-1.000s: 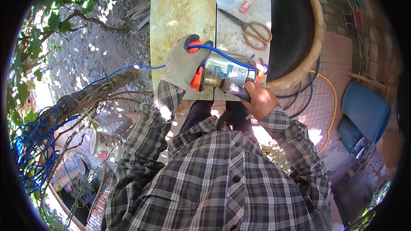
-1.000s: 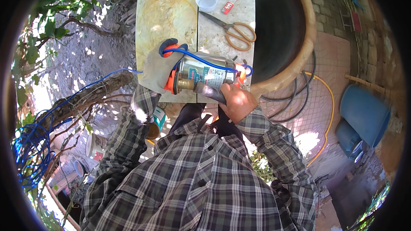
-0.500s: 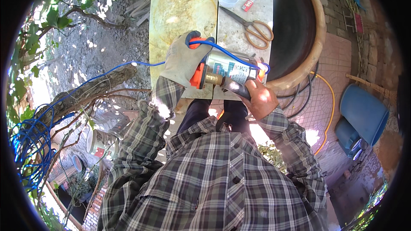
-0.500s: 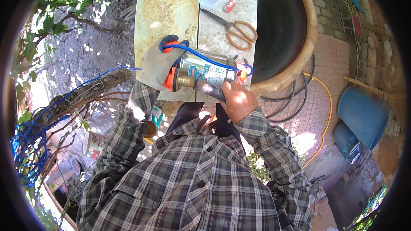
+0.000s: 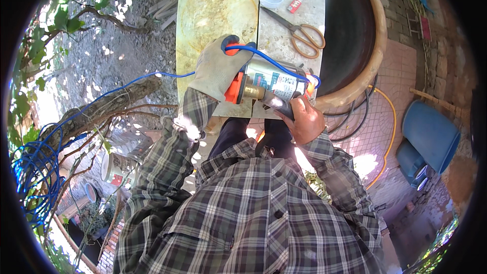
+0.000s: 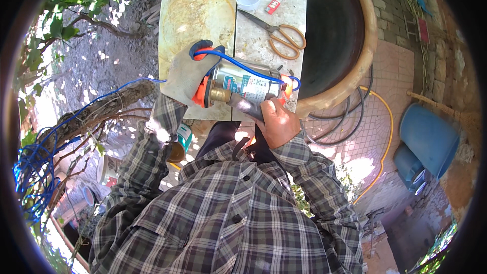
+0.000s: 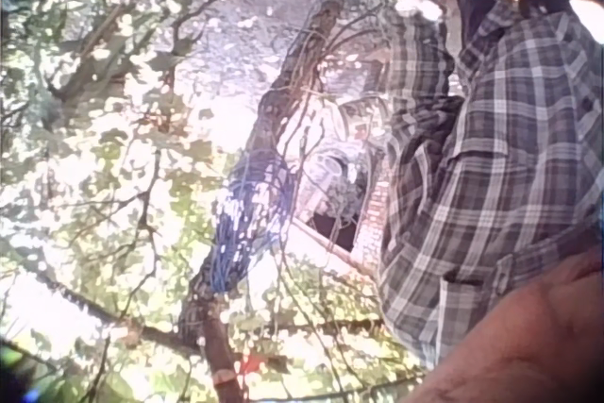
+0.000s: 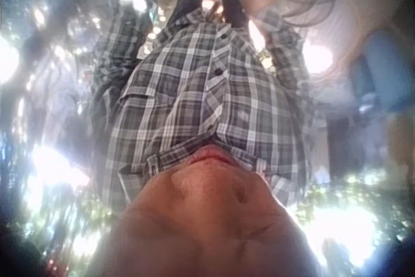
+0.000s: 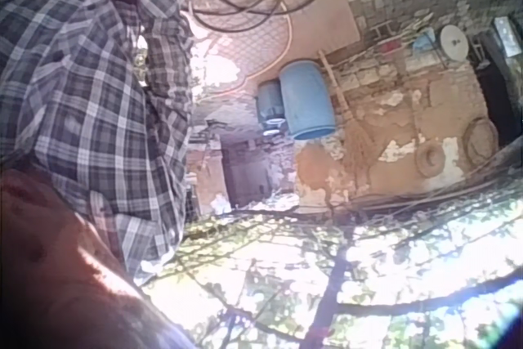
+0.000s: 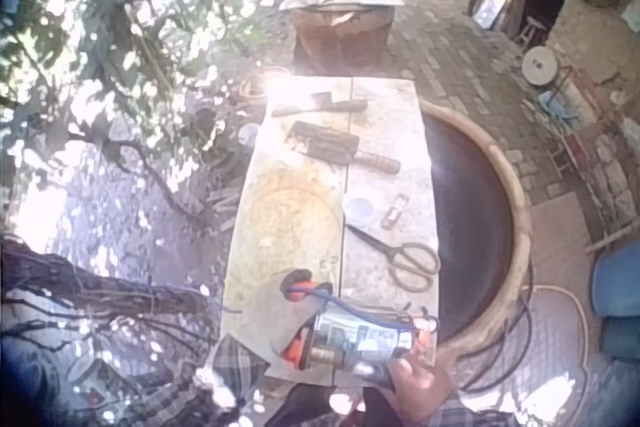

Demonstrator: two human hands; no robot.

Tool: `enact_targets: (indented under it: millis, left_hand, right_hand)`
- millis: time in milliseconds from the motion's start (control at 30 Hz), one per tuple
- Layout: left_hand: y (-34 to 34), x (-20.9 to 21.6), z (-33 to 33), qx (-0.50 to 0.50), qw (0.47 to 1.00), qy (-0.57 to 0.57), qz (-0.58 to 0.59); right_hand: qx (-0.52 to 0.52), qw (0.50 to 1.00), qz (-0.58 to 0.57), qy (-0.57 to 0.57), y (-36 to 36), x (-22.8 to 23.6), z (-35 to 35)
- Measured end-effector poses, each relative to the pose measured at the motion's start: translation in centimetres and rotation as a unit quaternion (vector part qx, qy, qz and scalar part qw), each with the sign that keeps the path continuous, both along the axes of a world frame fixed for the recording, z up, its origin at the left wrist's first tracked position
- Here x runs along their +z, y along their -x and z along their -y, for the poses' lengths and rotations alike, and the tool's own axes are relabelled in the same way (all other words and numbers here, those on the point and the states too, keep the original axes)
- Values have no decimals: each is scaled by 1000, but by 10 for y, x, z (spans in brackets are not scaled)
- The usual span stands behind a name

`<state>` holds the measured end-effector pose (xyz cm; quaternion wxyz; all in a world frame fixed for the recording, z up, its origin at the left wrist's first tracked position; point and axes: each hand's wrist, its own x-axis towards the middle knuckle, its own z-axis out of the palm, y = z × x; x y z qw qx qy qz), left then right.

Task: The person assembles a handheld garden sprayer by attaching a black hose to the metal tank and securing the orange pump head. They manipulate the hose and pump components on a workbench, tightening connections and adjusting the assembly. A second person briefly walks through the background.

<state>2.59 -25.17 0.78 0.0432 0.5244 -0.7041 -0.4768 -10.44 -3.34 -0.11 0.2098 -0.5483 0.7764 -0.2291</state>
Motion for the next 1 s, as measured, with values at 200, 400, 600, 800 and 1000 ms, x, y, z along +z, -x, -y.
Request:
enact_targets:
  millis: [200,400,600,800,1000]
  left_hand:
    - [6,6,4,2,998,-55,-6]
    - [8,10,4,7,999,-52,5]
    - [6,10,4,-8,999,-42,3]
    - [2,13,3,-16,1000,-22,9]
    - [-1,15,1,-15,1000,-25,5]
  right_hand:
    - [2,994,25,106,9,-11,6]
    - [27,994,6,104,11,-6,9]
    - [32,993,101,-53,12,8,9]
    - [93,967,203,-119,36,18,23]
    - [136,987,89,-17,32,15,20]
